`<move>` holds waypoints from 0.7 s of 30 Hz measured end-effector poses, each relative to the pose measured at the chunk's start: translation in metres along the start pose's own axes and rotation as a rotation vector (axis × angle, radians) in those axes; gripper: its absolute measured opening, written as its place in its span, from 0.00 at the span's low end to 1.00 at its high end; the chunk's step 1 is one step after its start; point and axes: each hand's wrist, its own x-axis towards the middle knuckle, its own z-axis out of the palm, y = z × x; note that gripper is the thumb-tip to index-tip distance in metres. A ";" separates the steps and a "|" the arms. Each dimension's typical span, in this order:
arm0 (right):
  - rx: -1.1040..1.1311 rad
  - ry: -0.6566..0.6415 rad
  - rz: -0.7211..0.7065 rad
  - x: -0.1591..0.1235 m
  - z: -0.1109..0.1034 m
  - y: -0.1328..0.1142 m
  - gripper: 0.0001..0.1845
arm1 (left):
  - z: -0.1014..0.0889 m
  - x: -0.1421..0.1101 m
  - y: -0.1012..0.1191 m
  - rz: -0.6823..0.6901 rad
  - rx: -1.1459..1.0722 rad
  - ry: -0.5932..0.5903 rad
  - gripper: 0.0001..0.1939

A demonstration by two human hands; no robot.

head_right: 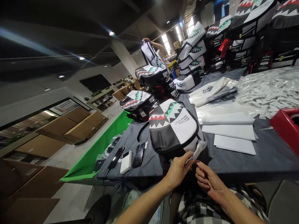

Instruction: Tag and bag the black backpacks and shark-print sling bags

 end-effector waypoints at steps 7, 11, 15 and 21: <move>0.270 -0.191 -0.106 0.014 0.003 -0.004 0.26 | 0.009 0.001 -0.014 0.190 0.130 0.090 0.13; 0.172 -0.017 -0.146 0.007 -0.011 -0.010 0.12 | 0.024 -0.003 -0.033 0.464 0.474 0.140 0.20; -0.371 0.286 -0.175 -0.005 -0.023 -0.024 0.21 | 0.029 -0.017 -0.059 0.717 0.785 0.282 0.20; -1.240 0.515 -0.582 0.007 0.005 -0.058 0.31 | 0.019 -0.056 -0.066 0.561 0.471 0.647 0.12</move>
